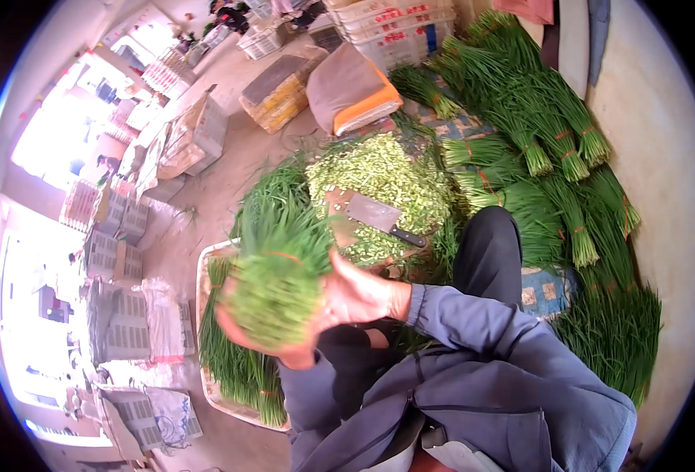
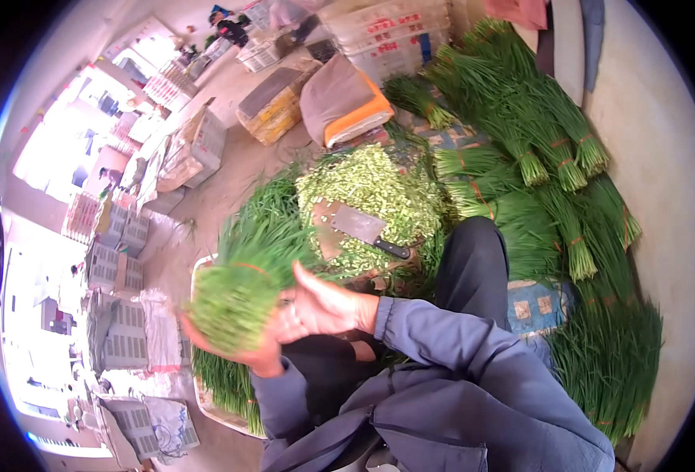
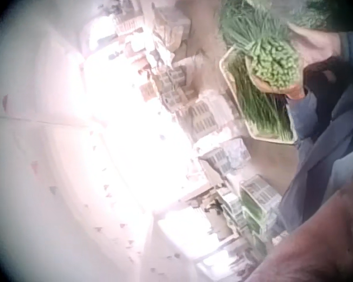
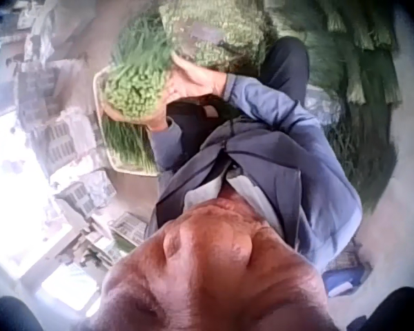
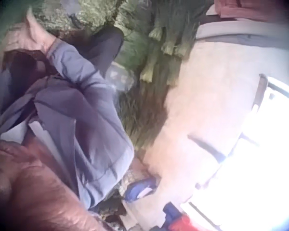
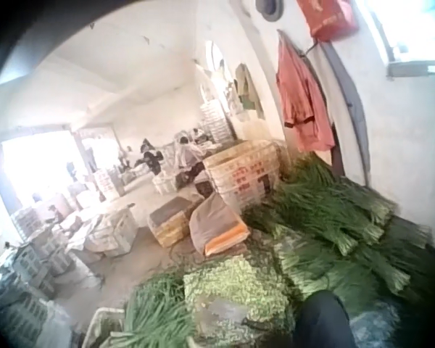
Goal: The person bundles stalks of green onions with a red tie, trims the root ends and leaf tips with a knife on a wooden block, and removes loose leaves by hand.
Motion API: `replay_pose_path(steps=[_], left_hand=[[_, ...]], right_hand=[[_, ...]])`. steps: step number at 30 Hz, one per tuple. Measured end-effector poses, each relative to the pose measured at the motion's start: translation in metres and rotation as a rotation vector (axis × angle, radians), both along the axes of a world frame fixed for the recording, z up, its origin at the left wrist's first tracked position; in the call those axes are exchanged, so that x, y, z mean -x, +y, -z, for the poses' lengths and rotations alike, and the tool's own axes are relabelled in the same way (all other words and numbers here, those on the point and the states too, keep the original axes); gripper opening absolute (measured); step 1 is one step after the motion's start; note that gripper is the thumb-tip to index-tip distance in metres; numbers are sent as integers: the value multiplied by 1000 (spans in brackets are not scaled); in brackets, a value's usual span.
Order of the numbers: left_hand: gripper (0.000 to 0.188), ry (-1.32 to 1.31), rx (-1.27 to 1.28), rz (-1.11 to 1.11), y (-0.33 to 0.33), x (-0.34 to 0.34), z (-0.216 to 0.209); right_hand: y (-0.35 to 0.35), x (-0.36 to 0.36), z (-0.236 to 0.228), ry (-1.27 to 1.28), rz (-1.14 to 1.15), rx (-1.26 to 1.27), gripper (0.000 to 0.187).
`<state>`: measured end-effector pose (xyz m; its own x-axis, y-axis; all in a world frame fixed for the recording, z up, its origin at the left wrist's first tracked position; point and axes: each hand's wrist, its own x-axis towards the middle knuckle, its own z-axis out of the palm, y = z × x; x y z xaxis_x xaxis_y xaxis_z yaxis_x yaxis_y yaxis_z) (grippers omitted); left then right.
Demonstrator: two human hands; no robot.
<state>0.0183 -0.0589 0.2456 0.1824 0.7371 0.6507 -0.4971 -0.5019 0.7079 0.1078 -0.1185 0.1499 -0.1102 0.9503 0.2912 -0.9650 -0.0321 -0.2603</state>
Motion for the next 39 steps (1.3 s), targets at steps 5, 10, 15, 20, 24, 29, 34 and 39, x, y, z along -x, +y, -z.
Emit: replay_pose_path(steps=[5, 10, 15, 20, 24, 29, 34, 39], left_hand=[[103, 607, -487, 240, 5, 76, 89], [65, 255, 850, 960, 85, 74, 164], [60, 233, 1068, 920, 77, -16, 159], [61, 27, 1125, 981, 84, -25, 179], [57, 61, 1165, 962, 88, -18, 198], [54, 9, 1178, 1003, 96, -16, 224], [51, 35, 1151, 988, 86, -25, 229], [53, 72, 1183, 999, 81, -23, 225]], right_hand=[[-15, -35, -20, -217, 246, 291, 59], [-20, -51, 5, -638, 412, 359, 73], [-21, -45, 27, -1006, 461, 433, 87], [-32, -45, 46, -1216, 573, 475, 79], [-39, -39, 48, -1547, 687, 727, 68], [-17, -41, 43, -1300, 938, 785, 18], [11, -35, 29, -1540, 1178, 770, 24], [26, -50, 23, -1742, 1214, 708, 25]])
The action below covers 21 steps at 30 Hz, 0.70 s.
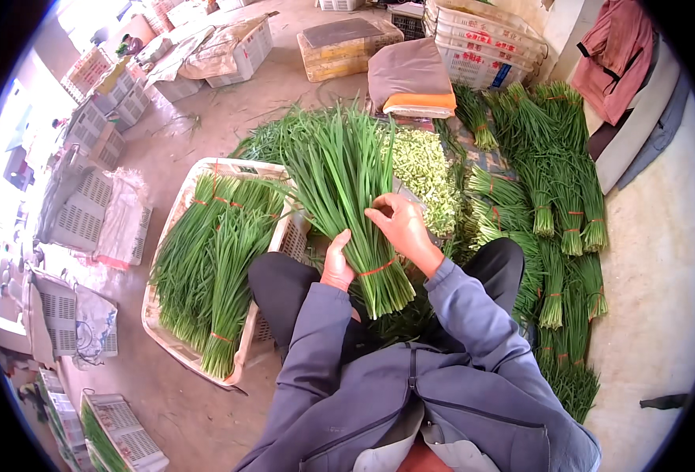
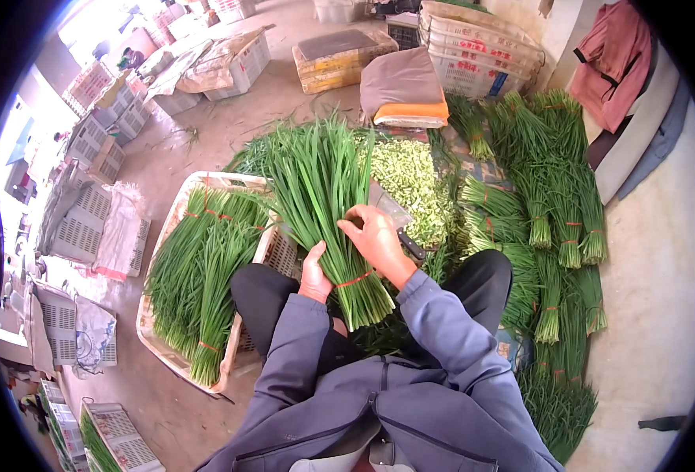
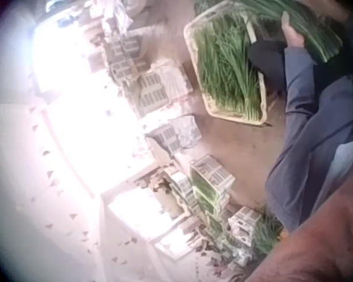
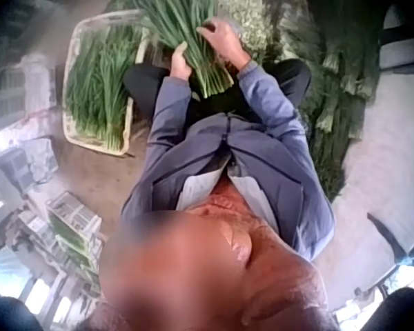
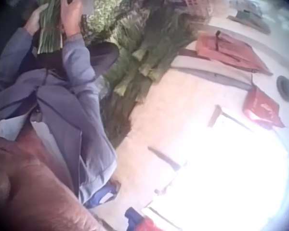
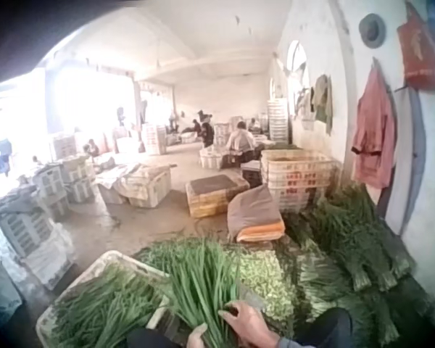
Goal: The person bundles stalks of green onions with a red tie, trims the root ends and leaf tips with a knife on a wooden block, and removes loose leaves by hand.
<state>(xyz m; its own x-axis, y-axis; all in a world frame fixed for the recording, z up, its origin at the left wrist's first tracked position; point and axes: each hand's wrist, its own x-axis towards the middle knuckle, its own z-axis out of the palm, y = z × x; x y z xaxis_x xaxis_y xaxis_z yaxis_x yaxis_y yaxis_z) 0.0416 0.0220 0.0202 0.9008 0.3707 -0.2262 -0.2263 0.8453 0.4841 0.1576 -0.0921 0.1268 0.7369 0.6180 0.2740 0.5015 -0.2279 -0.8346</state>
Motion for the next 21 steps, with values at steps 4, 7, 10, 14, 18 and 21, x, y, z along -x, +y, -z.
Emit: replay_pose_path(steps=[4, 7, 10, 14, 18, 21], left_hand=[[52, 1, -9, 5, 5, 5, 3], [50, -44, 86, -36, 7, 3, -1], [50, -41, 149, -52, 9, 3, -2], [54, -63, 49, -91, 6, 0, -12], [59, -49, 37, -11, 9, 2, -8], [53, -28, -33, -46, 6, 4, -7]], right_hand=[[-21, -1, 2, 311, -279, -120, 22], [-62, 17, -8, 752, -739, -581, 10], [-84, 16, -17, 1083, -680, -701, 9], [-71, 2, -9, 872, -431, -11, 12], [-27, 20, 4, 696, -287, -40, 28], [-14, 21, 9, 462, -155, 80, 23]])
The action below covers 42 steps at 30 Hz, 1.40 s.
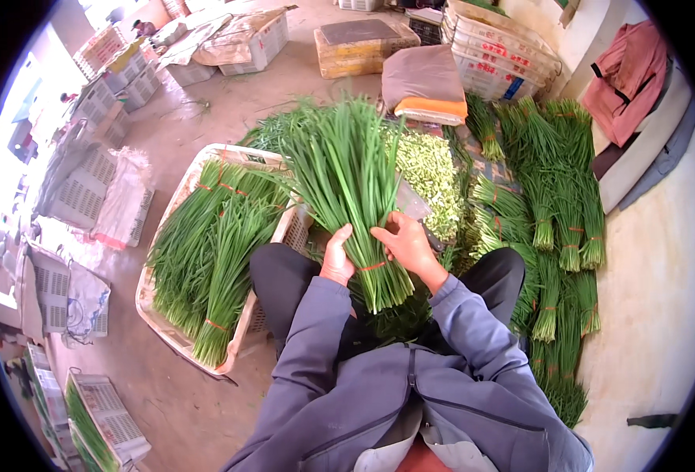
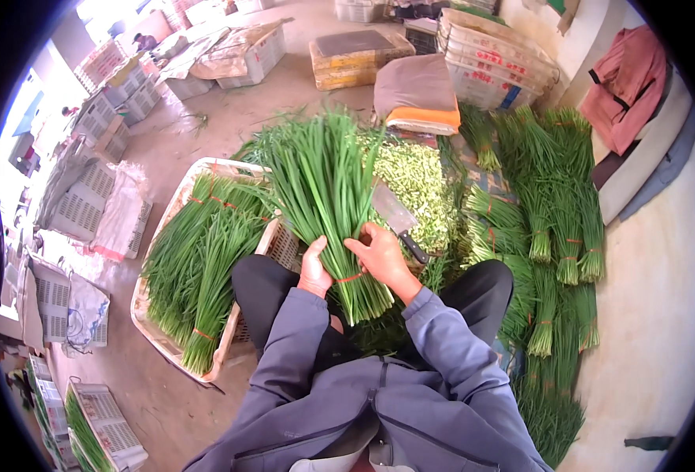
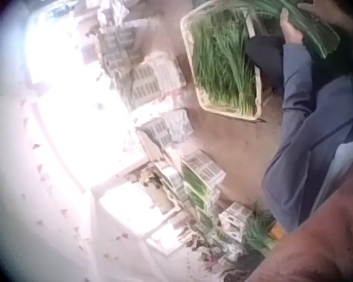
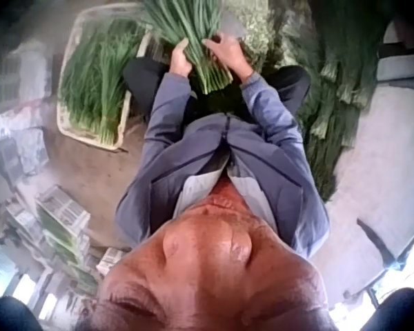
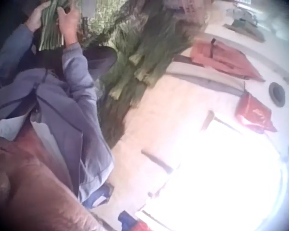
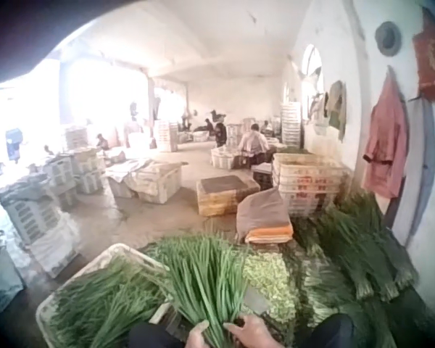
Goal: The person bundles stalks of green onions with a red tie, trims the root ends and leaf tips with a knife on a wooden block, and removes loose leaves by hand.
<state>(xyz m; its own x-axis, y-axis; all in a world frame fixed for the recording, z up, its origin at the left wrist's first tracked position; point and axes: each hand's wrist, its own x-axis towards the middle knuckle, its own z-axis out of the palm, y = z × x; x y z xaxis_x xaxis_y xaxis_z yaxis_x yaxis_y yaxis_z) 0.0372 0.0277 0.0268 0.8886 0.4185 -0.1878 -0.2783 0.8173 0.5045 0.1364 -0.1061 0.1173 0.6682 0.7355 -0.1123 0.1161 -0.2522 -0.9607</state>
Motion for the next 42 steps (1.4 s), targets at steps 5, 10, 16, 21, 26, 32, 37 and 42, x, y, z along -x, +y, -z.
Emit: replay_pose_path(steps=[5, 10, 16, 21, 26, 32, 37, 42], left_hand=[[49, -20, 52, 64, 5, 5, 3], [41, -6, -68, -7, -4, -4, -7], [42, 66, -368, -52, -14, -12, 13], [43, 59, -489, -7, -13, -11, 38], [42, 113, -332, 59, -25, -8, 24], [43, 104, -376, 66, -35, -8, 8], [42, 122, -431, 90, -30, -3, 1], [42, 119, -449, 93, -33, -3, -2]], right_hand=[[-37, 14, 1, -138, -371, -152, 10], [-61, 17, -18, -243, -1215, 340, 41], [11, -42, -77, -152, -107, -81, 21], [33, -96, -105, -261, 219, -270, 19], [23, -115, -106, -239, 89, -7, 29], [-9, -144, -100, 431, 64, -893, 16], [5, -88, -113, -370, -126, -41, 27], [9, -93, -93, -769, -234, 113, 25]])
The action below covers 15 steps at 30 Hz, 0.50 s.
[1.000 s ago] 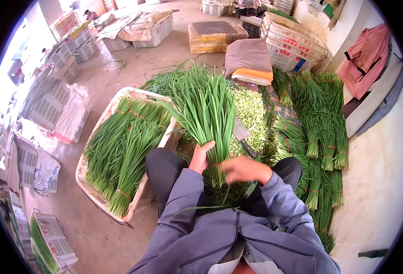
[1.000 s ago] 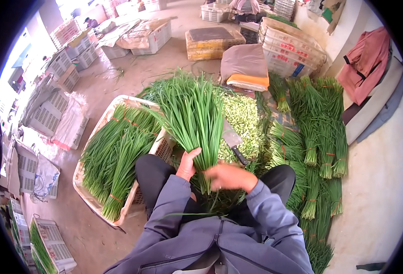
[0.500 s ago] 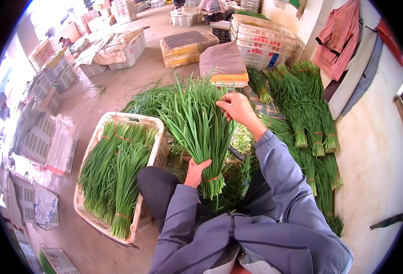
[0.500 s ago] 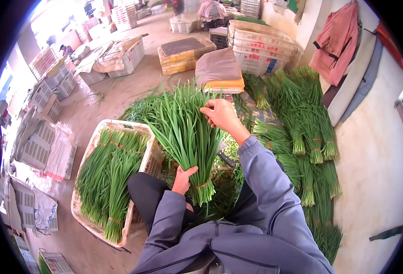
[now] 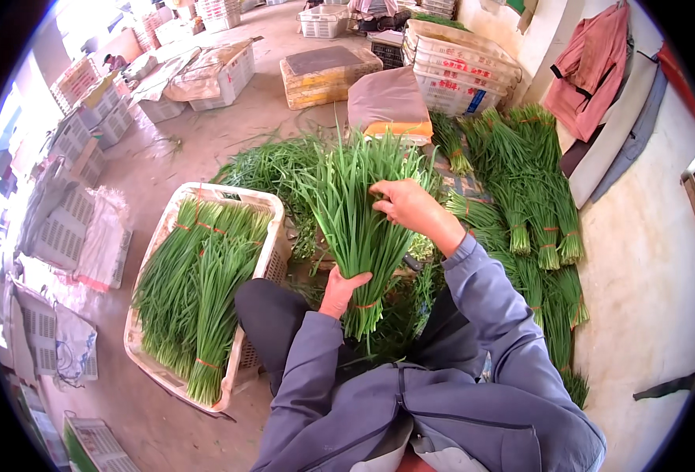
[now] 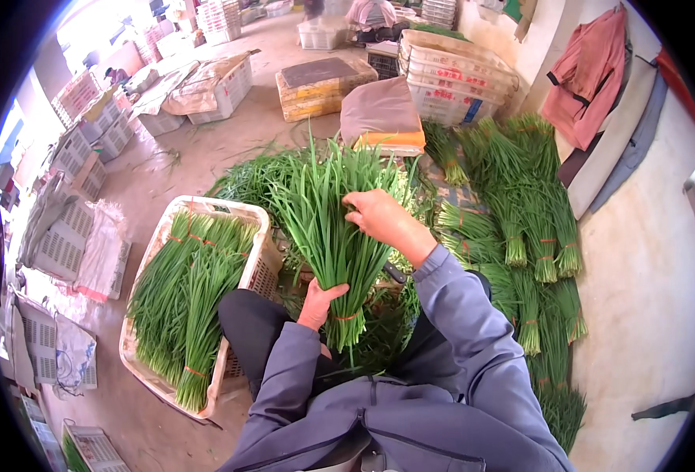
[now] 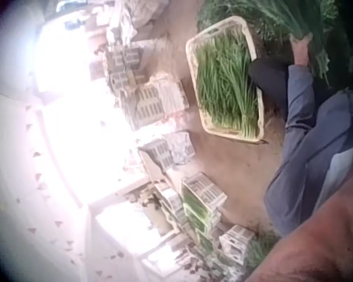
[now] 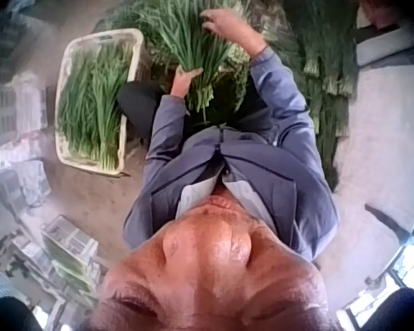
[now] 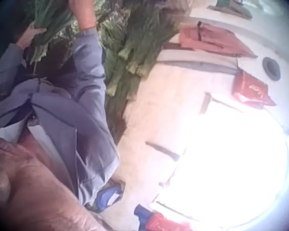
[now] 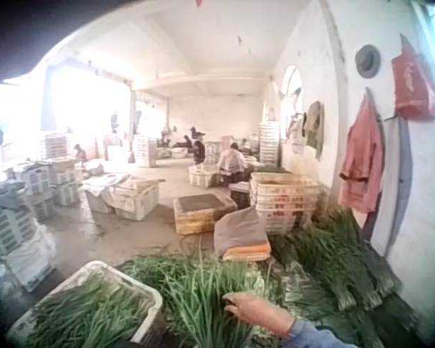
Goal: The person bundles stalks of green onions with a red tie, trims the root ends and leaf tips with a knife on a wooden block, and removes loose leaves by hand.
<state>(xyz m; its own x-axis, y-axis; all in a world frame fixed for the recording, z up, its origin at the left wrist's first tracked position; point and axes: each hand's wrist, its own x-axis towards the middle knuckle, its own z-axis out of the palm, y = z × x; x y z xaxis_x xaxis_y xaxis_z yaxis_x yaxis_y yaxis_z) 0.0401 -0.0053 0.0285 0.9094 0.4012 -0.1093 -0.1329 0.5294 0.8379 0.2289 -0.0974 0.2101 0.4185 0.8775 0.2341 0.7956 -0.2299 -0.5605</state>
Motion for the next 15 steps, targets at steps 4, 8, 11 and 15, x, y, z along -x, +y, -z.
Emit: replay_pose_path(steps=[4, 8, 11, 15], left_hand=[[42, 3, -14, 7, 0, 2, -1], [42, 9, -21, 6, 1, -1, 4], [43, 26, -39, -25, 1, 2, 10], [46, 30, -45, 22, 1, 1, 7]], right_hand=[[-3, -2, 1, 156, -8, 122, 20], [-7, 10, -1, 299, -57, 108, 16], [-15, 24, -13, 708, -144, -31, 13], [-30, -19, -34, 904, 109, -588, 11]])
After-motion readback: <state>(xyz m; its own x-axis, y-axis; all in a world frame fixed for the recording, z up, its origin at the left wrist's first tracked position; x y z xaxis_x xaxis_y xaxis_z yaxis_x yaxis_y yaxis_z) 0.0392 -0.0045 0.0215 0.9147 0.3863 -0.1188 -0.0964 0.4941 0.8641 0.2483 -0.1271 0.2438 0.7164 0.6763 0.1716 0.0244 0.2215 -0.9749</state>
